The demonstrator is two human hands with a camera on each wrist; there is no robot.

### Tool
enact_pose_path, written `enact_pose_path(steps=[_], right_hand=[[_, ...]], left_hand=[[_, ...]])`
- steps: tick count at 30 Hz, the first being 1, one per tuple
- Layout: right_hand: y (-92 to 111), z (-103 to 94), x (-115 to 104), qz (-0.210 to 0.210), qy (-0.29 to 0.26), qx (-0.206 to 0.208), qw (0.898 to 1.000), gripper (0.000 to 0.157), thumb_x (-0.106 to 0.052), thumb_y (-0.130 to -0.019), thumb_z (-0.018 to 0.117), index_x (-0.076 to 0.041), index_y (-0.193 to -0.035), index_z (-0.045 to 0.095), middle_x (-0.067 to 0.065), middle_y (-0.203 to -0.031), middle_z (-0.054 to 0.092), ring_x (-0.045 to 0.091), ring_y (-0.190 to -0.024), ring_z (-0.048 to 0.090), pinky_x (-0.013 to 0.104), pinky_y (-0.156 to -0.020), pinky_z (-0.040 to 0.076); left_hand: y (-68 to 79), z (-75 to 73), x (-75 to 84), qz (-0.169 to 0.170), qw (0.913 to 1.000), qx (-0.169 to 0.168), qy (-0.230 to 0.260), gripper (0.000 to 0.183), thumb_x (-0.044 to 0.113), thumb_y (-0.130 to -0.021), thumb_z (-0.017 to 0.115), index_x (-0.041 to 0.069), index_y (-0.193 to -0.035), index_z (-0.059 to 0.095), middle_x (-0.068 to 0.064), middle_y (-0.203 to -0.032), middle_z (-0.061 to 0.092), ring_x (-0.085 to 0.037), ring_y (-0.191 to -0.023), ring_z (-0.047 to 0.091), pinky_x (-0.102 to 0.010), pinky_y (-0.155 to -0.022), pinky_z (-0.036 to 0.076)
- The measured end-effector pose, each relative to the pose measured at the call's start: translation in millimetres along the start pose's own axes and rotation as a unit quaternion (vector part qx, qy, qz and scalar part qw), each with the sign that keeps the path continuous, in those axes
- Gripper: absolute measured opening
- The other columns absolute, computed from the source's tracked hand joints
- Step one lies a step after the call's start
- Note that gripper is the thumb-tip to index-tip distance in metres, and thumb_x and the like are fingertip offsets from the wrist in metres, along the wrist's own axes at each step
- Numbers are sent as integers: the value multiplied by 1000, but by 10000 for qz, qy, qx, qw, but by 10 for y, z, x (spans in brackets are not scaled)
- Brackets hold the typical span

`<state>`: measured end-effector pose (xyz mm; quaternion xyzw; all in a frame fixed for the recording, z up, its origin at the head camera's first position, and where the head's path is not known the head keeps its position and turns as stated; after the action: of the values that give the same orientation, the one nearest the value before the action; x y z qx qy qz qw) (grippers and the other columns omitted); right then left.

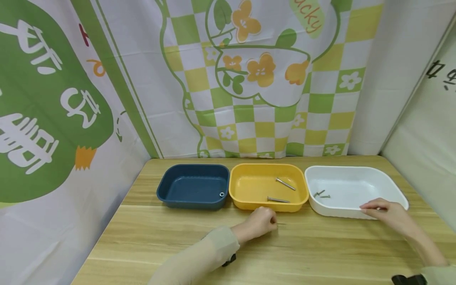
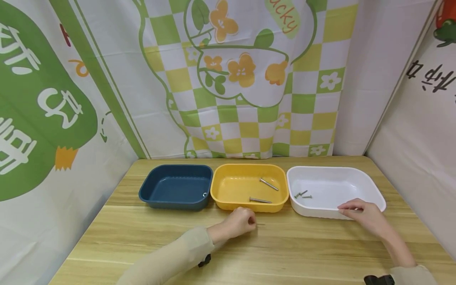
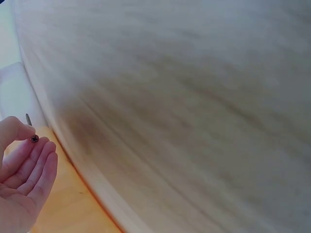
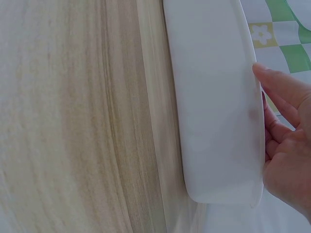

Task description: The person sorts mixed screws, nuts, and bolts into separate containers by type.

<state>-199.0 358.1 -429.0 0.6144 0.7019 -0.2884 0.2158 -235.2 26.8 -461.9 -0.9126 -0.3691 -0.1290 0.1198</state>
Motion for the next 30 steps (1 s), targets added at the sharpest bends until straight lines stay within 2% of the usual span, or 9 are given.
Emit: enact_pose_path(steps=[15,30], right_hand=[[2,7,-1,-101,-8,82,9999,18,-19,-83,63,-2,-91,67,-22,-81,56,-11,-73,46,14,-59,40],[4,-2,8,-3,35,-40,10000,22,-22,-85,60,-3,-93,67,-23,-83,56,-10,-74,47,17,-59,41]], left_hand=[[-40,-120,127,443,9975,394,394,2,12,-75,65,10,-76,65,8,-69,57,5,-59,45,-5,-54,35],[-150,-170,313,775,9933,823,223,5,9,-71,66,11,-74,63,8,-68,54,4,-61,43,-4,-56,33]])
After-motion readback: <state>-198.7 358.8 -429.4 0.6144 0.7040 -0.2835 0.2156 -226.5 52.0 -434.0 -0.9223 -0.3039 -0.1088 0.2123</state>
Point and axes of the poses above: each hand's wrist, its own y-axis away from the middle knuckle, its own z-axis out of the palm, x = y × z, the point moved 4 cm from there along -y, towards the middle knuckle
